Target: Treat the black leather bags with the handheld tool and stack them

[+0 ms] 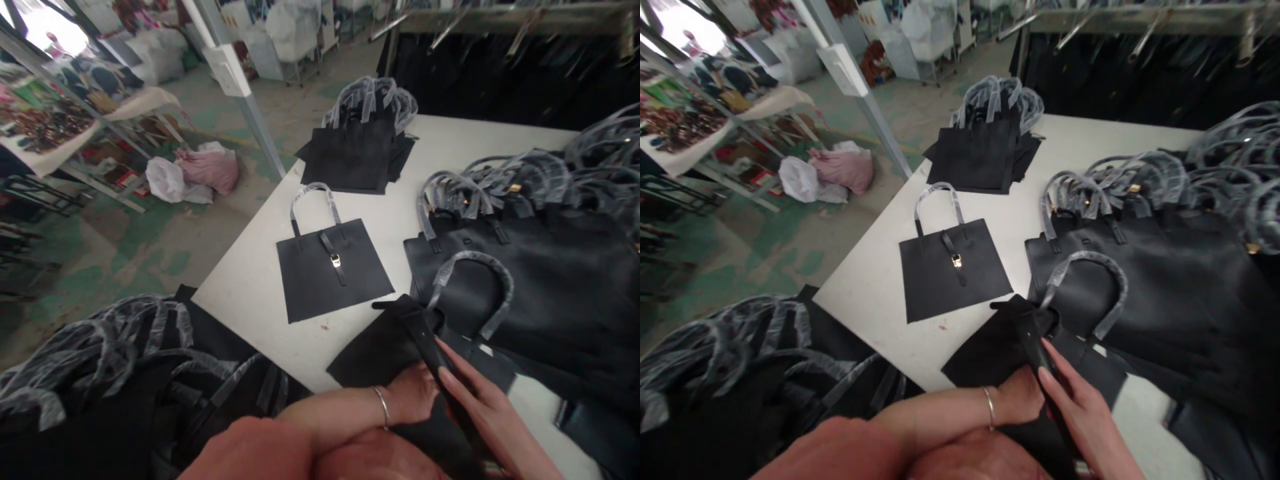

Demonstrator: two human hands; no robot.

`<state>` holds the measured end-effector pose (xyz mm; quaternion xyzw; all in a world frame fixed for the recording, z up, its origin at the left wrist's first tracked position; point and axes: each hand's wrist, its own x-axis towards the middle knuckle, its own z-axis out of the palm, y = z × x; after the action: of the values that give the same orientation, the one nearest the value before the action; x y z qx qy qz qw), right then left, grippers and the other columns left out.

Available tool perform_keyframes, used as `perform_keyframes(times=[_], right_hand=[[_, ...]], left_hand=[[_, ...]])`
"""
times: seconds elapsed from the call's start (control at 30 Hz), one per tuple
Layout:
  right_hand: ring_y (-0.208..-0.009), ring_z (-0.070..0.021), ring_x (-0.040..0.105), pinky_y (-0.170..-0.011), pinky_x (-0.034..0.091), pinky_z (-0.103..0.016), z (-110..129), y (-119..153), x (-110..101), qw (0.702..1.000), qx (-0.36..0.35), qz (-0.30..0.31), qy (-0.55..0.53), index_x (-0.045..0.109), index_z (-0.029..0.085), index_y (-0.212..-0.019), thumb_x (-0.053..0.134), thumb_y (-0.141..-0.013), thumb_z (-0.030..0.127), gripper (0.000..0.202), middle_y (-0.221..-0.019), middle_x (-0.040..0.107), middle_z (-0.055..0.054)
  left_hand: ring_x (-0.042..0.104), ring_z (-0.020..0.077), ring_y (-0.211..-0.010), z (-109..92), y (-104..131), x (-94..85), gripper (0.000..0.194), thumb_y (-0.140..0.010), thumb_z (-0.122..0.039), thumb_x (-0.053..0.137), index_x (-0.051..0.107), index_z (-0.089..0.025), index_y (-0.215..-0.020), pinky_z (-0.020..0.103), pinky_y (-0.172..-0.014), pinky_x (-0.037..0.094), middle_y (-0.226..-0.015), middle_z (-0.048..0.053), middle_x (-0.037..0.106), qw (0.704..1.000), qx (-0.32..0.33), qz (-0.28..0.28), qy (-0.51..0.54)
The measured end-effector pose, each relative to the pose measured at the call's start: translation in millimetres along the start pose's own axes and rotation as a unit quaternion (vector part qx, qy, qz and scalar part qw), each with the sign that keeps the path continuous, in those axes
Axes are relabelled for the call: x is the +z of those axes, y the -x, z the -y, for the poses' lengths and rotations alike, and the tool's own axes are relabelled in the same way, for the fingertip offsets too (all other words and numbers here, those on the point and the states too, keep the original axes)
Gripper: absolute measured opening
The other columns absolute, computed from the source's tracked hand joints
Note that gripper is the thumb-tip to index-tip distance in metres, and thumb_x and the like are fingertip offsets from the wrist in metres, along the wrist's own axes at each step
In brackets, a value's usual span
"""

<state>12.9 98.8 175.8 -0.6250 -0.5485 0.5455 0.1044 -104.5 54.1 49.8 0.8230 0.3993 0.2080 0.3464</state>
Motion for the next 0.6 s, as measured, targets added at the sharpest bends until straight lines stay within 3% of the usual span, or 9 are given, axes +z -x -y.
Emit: perform_keyframes(times=[0.07, 0.17, 0.23, 0.3, 0.37, 0.43, 0.53, 0.6], right_hand=[[-0.062, -0.025, 0.071, -0.051, 0.056, -0.031, -9, 12, -4, 0.999, 0.035, 0.04, -0.012, 0.044, 0.026, -0.143, 0.055, -0.079, 0.057, 0.072, -0.089, 0.079, -0.002], [-0.049, -0.0219, 0.066, -0.045, 0.052, -0.031, -20, 25, 2, 0.992, 0.07, 0.105, -0.024, 0.04, 0.026, -0.145, 0.053, -0.081, 0.058, 0.073, -0.079, 0.078, -0.002], [-0.053, -0.0222, 0.067, -0.051, 0.055, -0.033, -23, 29, 13, 0.988, 0.062, 0.138, -0.008, 0.042, 0.028, -0.143, 0.053, -0.082, 0.058, 0.07, -0.09, 0.078, -0.002], [-0.077, -0.0265, 0.072, -0.073, 0.057, -0.037, -22, 31, 27, 0.985, 0.026, 0.168, 0.019, 0.05, 0.029, -0.138, 0.055, -0.082, 0.056, 0.063, -0.113, 0.073, -0.003], [-0.11, -0.0299, 0.064, -0.099, 0.046, -0.041, -17, 30, 42, 0.977, -0.012, 0.206, 0.043, 0.056, 0.028, -0.133, 0.056, -0.083, 0.054, 0.056, -0.13, 0.064, -0.002], [-0.125, -0.0295, 0.053, -0.109, 0.035, -0.043, -12, 27, 55, 0.965, -0.034, 0.251, 0.062, 0.057, 0.026, -0.132, 0.055, -0.085, 0.052, 0.054, -0.135, 0.059, -0.003], [-0.125, -0.0287, 0.053, -0.108, 0.036, -0.042, -6, 20, 69, 0.954, -0.055, 0.289, 0.065, 0.056, 0.025, -0.133, 0.055, -0.086, 0.05, 0.053, -0.135, 0.06, -0.005], [-0.111, -0.0285, 0.063, -0.099, 0.046, -0.041, -3, 17, 75, 0.952, -0.048, 0.298, 0.05, 0.056, 0.026, -0.133, 0.055, -0.086, 0.05, 0.053, -0.126, 0.067, -0.005]], left_hand=[[0.05, 0.0214, -0.115, 6, 21, -26.0, 0.028, -0.088, -0.011, 0.046, 0.056, -0.014, -0.114, 0.032, -0.099, 0.039, -0.118, 0.009, 0.059, 0.999, -0.042, -0.025, -0.014], [0.05, 0.0219, -0.111, 27, 57, -75.8, 0.032, -0.087, -0.017, 0.055, 0.052, -0.018, -0.119, 0.034, -0.095, 0.04, -0.119, 0.008, 0.055, 0.977, -0.203, -0.06, -0.036], [0.054, 0.0193, -0.099, 47, 72, -105.1, 0.039, -0.081, -0.021, 0.067, 0.052, -0.017, -0.117, 0.03, -0.085, 0.043, -0.109, 0.006, 0.057, 0.96, -0.278, -0.025, 0.002], [0.055, 0.0148, -0.082, 66, 76, -123.7, 0.041, -0.072, -0.019, 0.076, 0.056, -0.017, -0.108, 0.025, -0.074, 0.042, -0.092, 0.0, 0.059, 0.956, -0.291, 0.016, 0.033], [0.053, 0.0119, -0.071, 79, 73, -131.1, 0.042, -0.063, -0.015, 0.082, 0.059, -0.019, -0.098, 0.022, -0.066, 0.039, -0.078, -0.005, 0.057, 0.957, -0.284, 0.037, 0.046], [0.051, 0.011, -0.066, 85, 67, -131.2, 0.044, -0.058, -0.015, 0.085, 0.059, -0.019, -0.094, 0.022, -0.062, 0.035, -0.071, -0.007, 0.054, 0.956, -0.285, 0.044, 0.054], [0.05, 0.0112, -0.062, 85, 60, -128.3, 0.045, -0.055, -0.016, 0.087, 0.058, -0.019, -0.09, 0.022, -0.059, 0.033, -0.067, -0.008, 0.052, 0.952, -0.298, 0.045, 0.06], [0.05, 0.0117, -0.062, 83, 58, -128.2, 0.045, -0.054, -0.015, 0.087, 0.058, -0.018, -0.088, 0.023, -0.06, 0.033, -0.066, -0.007, 0.052, 0.948, -0.309, 0.048, 0.063]])
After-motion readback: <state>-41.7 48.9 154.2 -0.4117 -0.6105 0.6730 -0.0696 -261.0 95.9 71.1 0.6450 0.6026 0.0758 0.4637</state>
